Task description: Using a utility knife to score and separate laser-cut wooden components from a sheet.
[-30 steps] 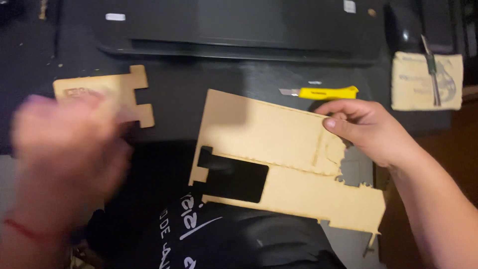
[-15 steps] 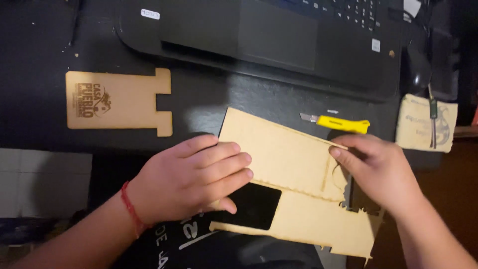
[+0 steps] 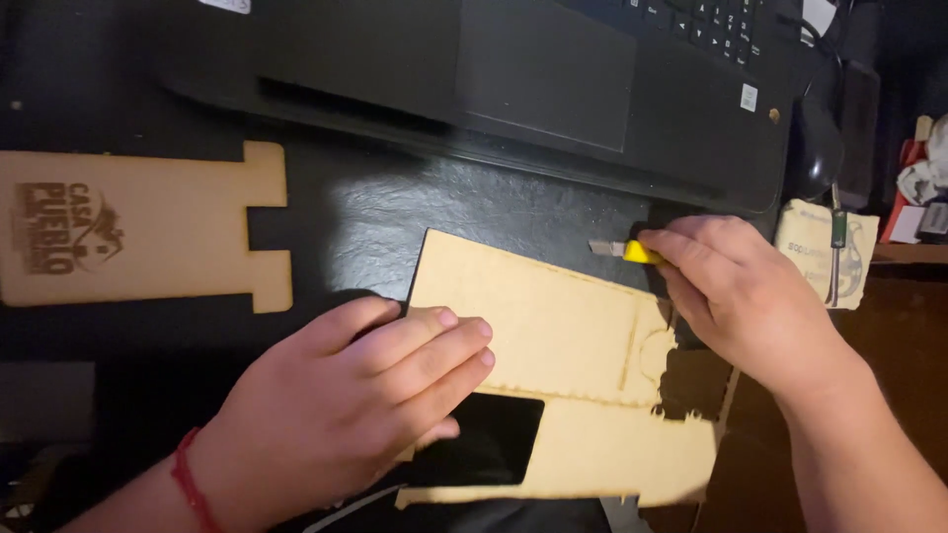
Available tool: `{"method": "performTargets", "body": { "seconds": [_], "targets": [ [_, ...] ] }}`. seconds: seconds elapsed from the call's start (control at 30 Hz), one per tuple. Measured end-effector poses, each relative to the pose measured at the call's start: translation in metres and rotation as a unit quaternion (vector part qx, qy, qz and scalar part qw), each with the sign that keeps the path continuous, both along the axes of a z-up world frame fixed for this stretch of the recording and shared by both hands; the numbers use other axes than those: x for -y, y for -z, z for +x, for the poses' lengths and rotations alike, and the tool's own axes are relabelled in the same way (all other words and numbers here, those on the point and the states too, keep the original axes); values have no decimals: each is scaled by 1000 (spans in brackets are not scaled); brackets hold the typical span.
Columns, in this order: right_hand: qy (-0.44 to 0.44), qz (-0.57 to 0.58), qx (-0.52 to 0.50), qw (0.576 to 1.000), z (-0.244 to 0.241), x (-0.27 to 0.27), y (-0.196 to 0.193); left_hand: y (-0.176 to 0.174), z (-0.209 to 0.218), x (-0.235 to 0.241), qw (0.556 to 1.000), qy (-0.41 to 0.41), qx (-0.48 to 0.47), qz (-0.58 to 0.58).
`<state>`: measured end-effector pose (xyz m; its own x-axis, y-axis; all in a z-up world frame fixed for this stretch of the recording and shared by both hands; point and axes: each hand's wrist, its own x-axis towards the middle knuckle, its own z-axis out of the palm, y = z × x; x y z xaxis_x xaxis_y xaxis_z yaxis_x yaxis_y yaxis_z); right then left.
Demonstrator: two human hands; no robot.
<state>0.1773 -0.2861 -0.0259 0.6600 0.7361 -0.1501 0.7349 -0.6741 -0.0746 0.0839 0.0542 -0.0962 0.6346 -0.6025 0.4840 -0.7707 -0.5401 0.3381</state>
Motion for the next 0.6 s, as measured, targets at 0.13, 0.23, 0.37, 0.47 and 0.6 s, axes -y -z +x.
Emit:
{"method": "performTargets", "body": {
  "seconds": [0.13,0.23,0.37,0.47,0.6],
  "targets": [
    [11,-28,-15,999,1,-1,3,6,-1,-2,998,-13,54,25],
    [49,-36,-29,998,5,6,10,10,-2,-3,999,6,34,14],
    [61,1,-61,996,-3,-11,7,11,1,-3,999,-2,46,13],
    [-15,47,-86,995,-10,-40,6,11,2,-2,998,-21,63,7],
    [-22,-14,-44,999,-7,-72,9,10,4,-1,996,-33,80,32]
  ]
}}
